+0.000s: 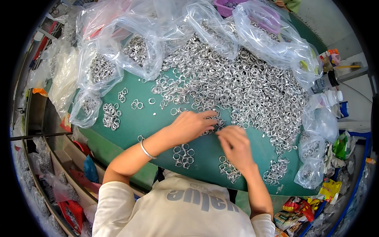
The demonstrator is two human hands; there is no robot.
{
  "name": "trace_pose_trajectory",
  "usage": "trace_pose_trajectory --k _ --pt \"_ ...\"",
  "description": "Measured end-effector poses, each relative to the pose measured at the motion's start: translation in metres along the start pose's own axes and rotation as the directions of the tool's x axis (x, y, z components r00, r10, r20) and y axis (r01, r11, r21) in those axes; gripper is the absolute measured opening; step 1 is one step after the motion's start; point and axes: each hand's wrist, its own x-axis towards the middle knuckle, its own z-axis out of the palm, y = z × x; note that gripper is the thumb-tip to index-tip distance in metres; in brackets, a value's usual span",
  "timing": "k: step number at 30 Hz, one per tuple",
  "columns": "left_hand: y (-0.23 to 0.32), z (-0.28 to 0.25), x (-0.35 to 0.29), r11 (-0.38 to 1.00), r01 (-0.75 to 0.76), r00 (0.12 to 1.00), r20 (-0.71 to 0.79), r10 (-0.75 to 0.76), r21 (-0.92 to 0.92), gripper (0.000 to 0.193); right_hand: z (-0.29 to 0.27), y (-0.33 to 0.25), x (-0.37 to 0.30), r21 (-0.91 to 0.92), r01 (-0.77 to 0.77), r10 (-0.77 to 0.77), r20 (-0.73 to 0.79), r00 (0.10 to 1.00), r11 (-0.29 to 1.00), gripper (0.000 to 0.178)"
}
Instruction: The person sorts small metal rings by hand on a green work table, picking them up individually and moving them into different piles or bags, and occasionally reaches for new bags of components on a shelf.
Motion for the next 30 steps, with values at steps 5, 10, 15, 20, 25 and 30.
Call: trace_pose_trajectory --k 5,10,15,20,25,30 --pt "0.0 -0.004 -0.011 0.983 0.134 0.991 -0.021 -0.133 0.129 0.019 -0.014 0.002 0.013 -0.376 -0.144 0.121 -0.083 0.989 0.916 0.04" --pt "-0.024 -0.006 -0.023 0.934 0.271 0.954 -0.197 -0.228 0.232 0.02 -0.005 0.022 0.007 -0.556 -0.078 0.059 -0.052 0.997 0.828 0.024" --pt "-0.001 -0.004 -0.027 0.969 0.244 0.956 -0.179 -0.232 0.047 0.024 -0.019 0.024 0.009 -0.564 -0.297 0.083 -0.373 0.924 0.77 0.013" --pt "0.012 0.005 -0.027 0.974 0.21 0.975 0.058 -0.215 0.085 0.028 0.005 0.005 0.025 -0.285 -0.042 0.003 -0.137 0.991 0.958 0.033" --pt "-0.015 0.001 -0.028 0.912 0.34 0.938 -0.155 -0.311 0.228 0.021 0.006 0.022 0.026 -0.565 -0.086 0.028 -0.11 0.994 0.82 0.025" --pt "-0.007 -0.014 -0.016 0.871 0.469 0.856 -0.32 -0.407 0.147 0.021 -0.013 0.035 0.013 -0.62 -0.312 0.08 -0.372 0.925 0.72 0.017"
